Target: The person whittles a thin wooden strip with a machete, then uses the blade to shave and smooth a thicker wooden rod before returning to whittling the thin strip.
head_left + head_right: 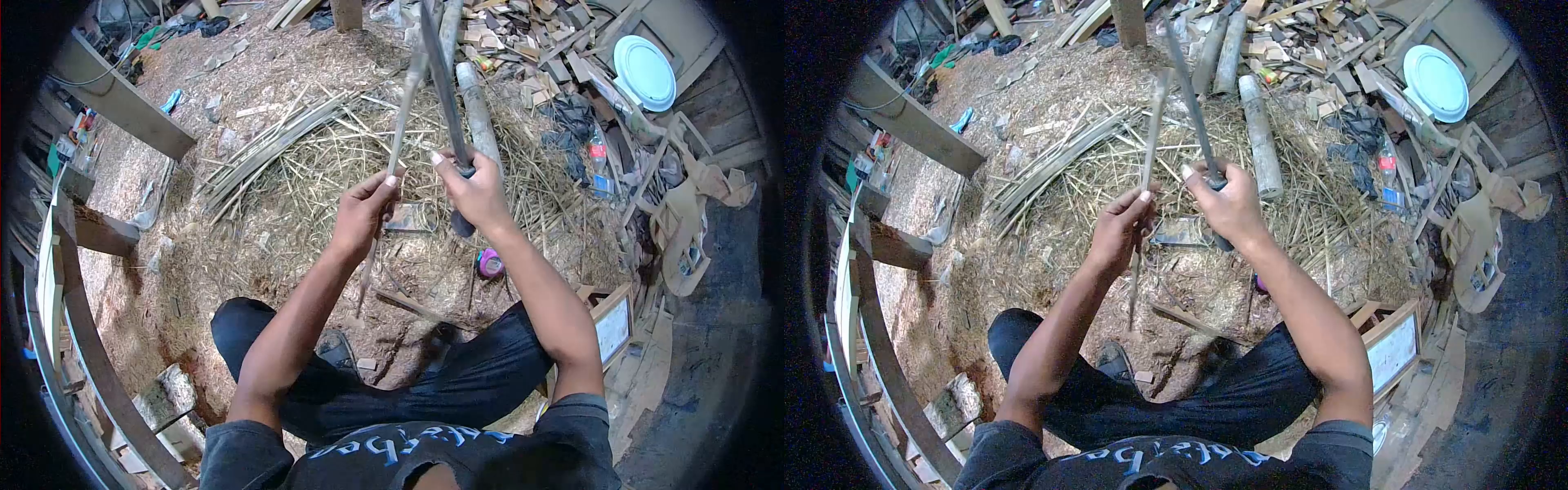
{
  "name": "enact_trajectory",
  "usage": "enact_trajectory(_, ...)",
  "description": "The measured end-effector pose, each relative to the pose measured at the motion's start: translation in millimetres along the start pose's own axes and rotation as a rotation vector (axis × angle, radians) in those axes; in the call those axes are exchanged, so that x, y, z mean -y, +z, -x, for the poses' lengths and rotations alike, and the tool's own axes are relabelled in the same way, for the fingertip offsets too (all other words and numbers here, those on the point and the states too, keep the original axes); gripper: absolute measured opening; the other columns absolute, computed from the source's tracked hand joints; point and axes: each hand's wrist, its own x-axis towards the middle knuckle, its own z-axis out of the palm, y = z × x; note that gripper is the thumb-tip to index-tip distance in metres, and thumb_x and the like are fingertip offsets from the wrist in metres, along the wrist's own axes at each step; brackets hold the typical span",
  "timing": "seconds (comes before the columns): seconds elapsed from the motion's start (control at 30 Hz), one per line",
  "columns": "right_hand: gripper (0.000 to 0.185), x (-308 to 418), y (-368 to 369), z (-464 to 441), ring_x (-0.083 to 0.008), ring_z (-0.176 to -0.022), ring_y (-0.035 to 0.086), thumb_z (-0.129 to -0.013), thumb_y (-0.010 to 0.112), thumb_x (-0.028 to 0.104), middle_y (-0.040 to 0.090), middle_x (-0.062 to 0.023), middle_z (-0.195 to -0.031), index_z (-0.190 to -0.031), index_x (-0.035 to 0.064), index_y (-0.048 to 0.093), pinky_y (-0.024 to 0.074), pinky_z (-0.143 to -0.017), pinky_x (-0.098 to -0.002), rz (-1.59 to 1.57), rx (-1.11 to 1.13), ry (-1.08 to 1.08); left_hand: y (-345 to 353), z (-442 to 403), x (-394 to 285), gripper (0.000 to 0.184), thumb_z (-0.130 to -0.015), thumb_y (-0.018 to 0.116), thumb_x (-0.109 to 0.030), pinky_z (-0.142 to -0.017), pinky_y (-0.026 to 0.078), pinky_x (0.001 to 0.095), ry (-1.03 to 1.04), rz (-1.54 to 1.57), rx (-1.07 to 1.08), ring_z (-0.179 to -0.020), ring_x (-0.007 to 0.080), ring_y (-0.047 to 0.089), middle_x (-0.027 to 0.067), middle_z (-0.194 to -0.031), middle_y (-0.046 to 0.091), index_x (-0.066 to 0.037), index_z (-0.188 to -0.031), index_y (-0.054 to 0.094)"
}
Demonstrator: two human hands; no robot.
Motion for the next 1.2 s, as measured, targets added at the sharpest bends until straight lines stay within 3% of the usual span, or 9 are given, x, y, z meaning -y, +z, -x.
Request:
enact_trajectory(0.5,0.030,-20.6,17.3,-22.8,-0.0039,-0.051,0.049,-0.088,0.074,0.019,0.059,-0.0008,-0.072,-0.103,-0.0039,0.062,0.0375,-0.043,-0.0205,-0.363,-0.176,0.033,2.7,-9.0,32.6,0.034,-0.094,0.063,-0.017,-0.070,0.049,0.0263,0.176,-0.570,-0.159,-0.078,0.0070,0.061,0.0053,-0.089,0.072,-0.005,-0.126,0.064)
enact_trajectory(0.7,0.025,-35.1,33.0,-37.1,-0.0079,-0.046,0.052,-0.087,0.073,0.020,0.060,-0.0022,-0.064,-0.092,-0.0037,0.066,0.0385,-0.039,-0.0236,-0.448,-0.337,0.015,9.0,-14.3,27.4,0.030,-0.092,0.062,-0.014,-0.078,0.049,0.0339,0.289,-0.665,-0.145,-0.085,0.0191,0.065,0.0156,-0.092,0.070,0.000,-0.119,0.066)
enact_trajectory(0.83,0.021,-35.4,36.0,-44.1,-0.0111,-0.045,0.050,-0.089,0.067,0.016,0.054,-0.0016,-0.060,-0.076,0.0044,0.054,0.0387,-0.040,-0.0266,-0.452,-0.402,0.075,8.0,-22.7,25.1,0.030,-0.093,0.062,-0.014,-0.079,0.049,0.0373,0.538,-0.902,-0.163,-0.087,0.0266,0.064,0.0169,-0.096,0.069,-0.006,-0.122,0.066)
enact_trajectory(0.93,0.019,-38.5,36.3,-49.7,-0.0115,-0.044,0.050,-0.088,0.065,0.013,0.054,-0.0023,-0.059,-0.075,0.0043,0.054,0.0379,-0.041,-0.0266,-0.527,-0.533,0.072,11.0,-16.7,17.2,0.019,-0.092,0.064,-0.014,-0.074,0.050,0.0356,1.068,-1.064,-0.482,-0.080,0.0225,0.063,0.0093,-0.086,0.067,-0.003,-0.107,0.070)
enact_trajectory(0.97,0.019,-45.9,34.6,-54.5,-0.0115,-0.044,0.050,-0.088,0.065,0.013,0.054,-0.0023,-0.059,-0.075,0.0043,0.054,0.0379,-0.041,-0.0266,-0.525,-0.533,0.079,15.3,-6.7,20.0,0.019,-0.092,0.064,-0.014,-0.074,0.050,0.0356,1.061,-1.065,-0.482,-0.080,0.0225,0.063,0.0093,-0.086,0.067,-0.003,-0.107,0.070)
enact_trajectory(1.03,0.024,-64.5,30.9,-61.5,-0.0117,-0.046,0.052,-0.088,0.064,0.017,0.057,-0.0026,-0.058,-0.069,0.0035,0.057,0.0377,-0.041,-0.0271,-0.402,-0.621,-0.090,22.2,25.1,34.7,0.020,-0.095,0.063,-0.018,-0.064,0.049,0.0287,0.527,-0.424,-0.324,-0.066,0.0138,0.058,0.0038,-0.076,0.064,-0.001,-0.100,0.070)
enact_trajectory(1.07,0.023,-67.7,31.1,-59.9,-0.0116,-0.047,0.051,-0.088,0.063,0.016,0.056,-0.0028,-0.059,-0.069,0.0041,0.056,0.0374,-0.041,-0.0269,-0.499,-0.623,-0.062,15.6,34.3,45.3,0.027,-0.096,0.061,-0.023,-0.057,0.045,0.0237,0.382,-0.451,-0.312,-0.059,0.0076,0.053,0.0001,-0.069,0.061,0.002,-0.092,0.069)
enact_trajectory(1.17,0.022,-65.0,34.4,-50.1,-0.0116,-0.046,0.052,-0.087,0.063,0.015,0.056,-0.0034,-0.059,-0.069,0.0040,0.056,0.0378,-0.041,-0.0270,-0.588,-0.666,-0.015,-12.1,23.6,91.8,0.036,-0.098,0.058,-0.027,-0.069,0.055,0.0277,0.028,0.018,-0.341,-0.086,0.0173,0.065,0.0146,-0.096,0.066,0.004,-0.116,0.059)
enact_trajectory(1.2,0.013,-60.3,35.3,-43.6,-0.0116,-0.046,0.049,-0.087,0.062,0.007,0.055,-0.0046,-0.065,-0.078,0.0028,0.053,0.0404,-0.041,-0.0271,-0.615,-0.645,0.030,-16.8,15.7,94.1,0.040,-0.099,0.056,-0.028,-0.076,0.056,0.0331,0.112,0.094,-0.432,-0.094,0.0209,0.064,0.0176,-0.103,0.065,0.003,-0.123,0.053)
